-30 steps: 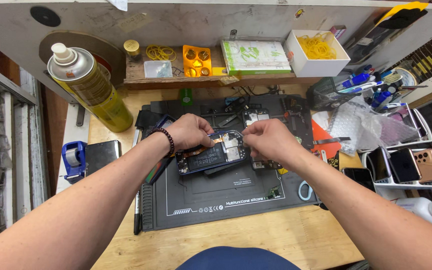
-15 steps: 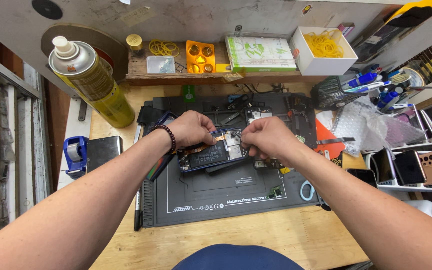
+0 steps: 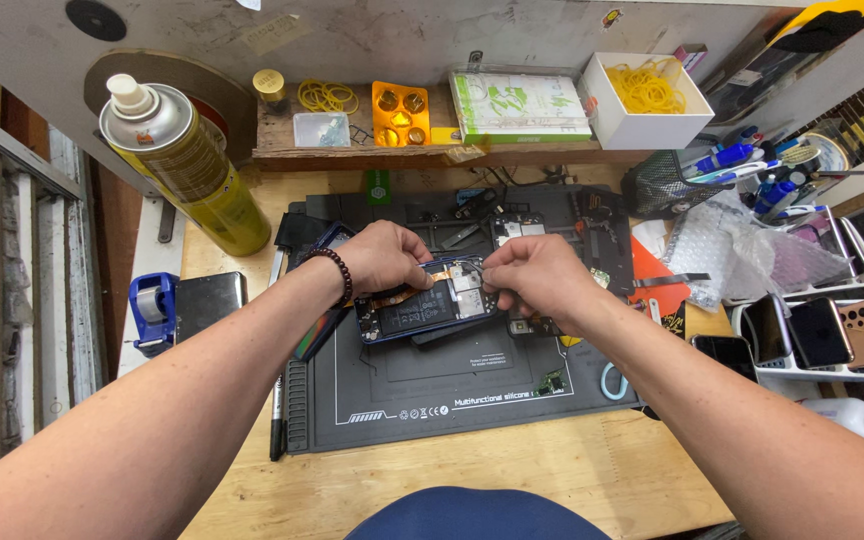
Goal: The person repairs a smartphone at a workbench, using a pry tool and their hands to detach the display and flex cable from the phone frame, then works on the separated screen assembly and internal components, repositioning the phone and handling small parts on the repair mat.
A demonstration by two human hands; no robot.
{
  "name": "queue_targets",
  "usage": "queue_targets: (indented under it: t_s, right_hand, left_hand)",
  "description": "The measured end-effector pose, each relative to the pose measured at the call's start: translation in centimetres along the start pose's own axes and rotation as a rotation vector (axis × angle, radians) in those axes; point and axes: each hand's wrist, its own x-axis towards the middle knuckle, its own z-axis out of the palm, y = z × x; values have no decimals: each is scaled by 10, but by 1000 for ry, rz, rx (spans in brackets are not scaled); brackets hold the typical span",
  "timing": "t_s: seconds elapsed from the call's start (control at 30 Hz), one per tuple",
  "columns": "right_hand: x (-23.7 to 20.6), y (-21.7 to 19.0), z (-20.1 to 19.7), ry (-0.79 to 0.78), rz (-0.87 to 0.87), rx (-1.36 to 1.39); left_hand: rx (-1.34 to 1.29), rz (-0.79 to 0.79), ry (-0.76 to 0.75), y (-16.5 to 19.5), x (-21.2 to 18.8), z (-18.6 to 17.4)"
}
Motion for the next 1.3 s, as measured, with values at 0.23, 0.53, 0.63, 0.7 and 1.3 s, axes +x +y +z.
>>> queue_targets:
  t_s: [0.23,0.53,0.63,0.7,1.3]
  right_hand:
    - [-6,-1,1,-12,-53,-20]
    - [-25,-16,15,238,-784,-780]
    - [-25,-18,20,244,-854,-813]
    - [-24,-19,22,252,-844,-825]
    - [-17,-18,19,264,-791,-848]
  left_hand:
    - [-11,-3,-1,-1,2,0]
    - [-19,-18,4,-2,2,0]
    - [8,3,-2,-2,3,0]
    - [3,11,3,-3,4,0]
    - [-41,3,-3,-4,3,-1]
